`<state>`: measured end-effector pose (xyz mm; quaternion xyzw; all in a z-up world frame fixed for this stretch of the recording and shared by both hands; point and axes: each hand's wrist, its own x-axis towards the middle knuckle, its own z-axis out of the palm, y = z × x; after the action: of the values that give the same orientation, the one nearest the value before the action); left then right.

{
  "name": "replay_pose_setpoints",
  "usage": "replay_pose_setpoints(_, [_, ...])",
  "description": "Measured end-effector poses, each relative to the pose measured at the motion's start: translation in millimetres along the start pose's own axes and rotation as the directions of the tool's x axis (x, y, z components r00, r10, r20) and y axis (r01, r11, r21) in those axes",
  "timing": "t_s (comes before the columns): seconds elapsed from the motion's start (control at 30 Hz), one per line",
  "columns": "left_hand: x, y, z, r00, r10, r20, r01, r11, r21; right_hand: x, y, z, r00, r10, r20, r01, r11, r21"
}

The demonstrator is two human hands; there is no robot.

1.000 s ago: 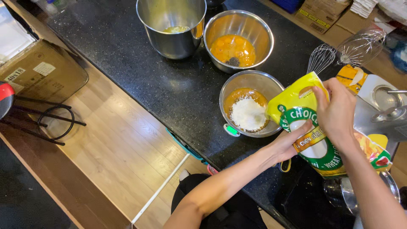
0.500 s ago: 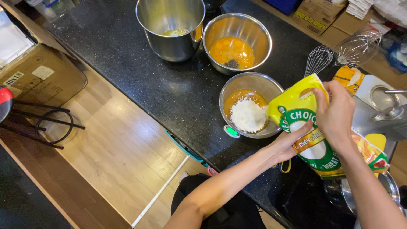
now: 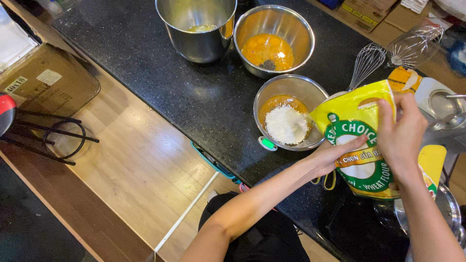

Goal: The person cuts open a bag of flour with scissors and pours flour into two separate metal bowls containing orange liquid. Then the person pours sugar from a bag into a third metal bowl containing yellow liquid. The person folds the flour bag and places it in a storage bin.

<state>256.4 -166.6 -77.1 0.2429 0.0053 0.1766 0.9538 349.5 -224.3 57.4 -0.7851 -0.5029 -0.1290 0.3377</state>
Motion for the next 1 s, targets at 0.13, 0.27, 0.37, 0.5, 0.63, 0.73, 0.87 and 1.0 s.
replay_pose_setpoints(0.13, [-4.6, 6.5, 5.5, 0.999, -0.030, -0.043, 0.034, 0.995, 0.089, -10.4, -2.8, -5.1, 0.998, 0.055, -0.036, -0.055, 0.998, 0.017])
replay_pose_setpoints(0.27, [-9.2, 10.6, 9.2, 0.999, -0.023, -0.030, 0.025, 0.997, 0.079, -12.8, -9.9, -5.0, 0.995, 0.088, -0.046, -0.085, 0.994, 0.073])
replay_pose_setpoints(0.37, [-9.3, 12.5, 9.1, 0.999, -0.023, -0.025, 0.025, 0.997, 0.077, -12.0, -12.8, -6.4, 0.996, 0.078, -0.043, -0.075, 0.995, 0.069])
replay_pose_setpoints(0.5, [-7.1, 9.7, 5.0, 0.999, -0.037, -0.029, 0.040, 0.995, 0.087, -12.1, -13.2, -6.7, 0.997, 0.043, -0.062, -0.040, 0.997, 0.059])
replay_pose_setpoints(0.63, [-6.7, 6.4, -2.4, 0.999, -0.049, 0.007, 0.049, 0.998, -0.033, -3.5, -18.9, 5.2, 0.999, -0.043, -0.032, 0.042, 0.998, -0.042])
replay_pose_setpoints(0.73, [-7.2, 1.3, -5.2, 0.998, -0.067, -0.011, 0.066, 0.994, -0.087, 3.2, -24.5, 9.8, 0.999, -0.018, -0.038, 0.019, 0.999, 0.027])
replay_pose_setpoints(0.87, [-5.1, -2.2, -8.3, 0.998, -0.057, -0.021, 0.054, 0.992, -0.113, 10.4, -29.4, 10.2, 0.999, -0.017, 0.044, 0.017, 1.000, -0.009])
replay_pose_setpoints(1.0, [-3.1, -6.7, -12.7, 0.997, -0.082, 0.005, 0.082, 0.985, -0.150, 12.8, -27.0, 18.8, 0.999, -0.003, 0.046, 0.006, 0.997, -0.076])
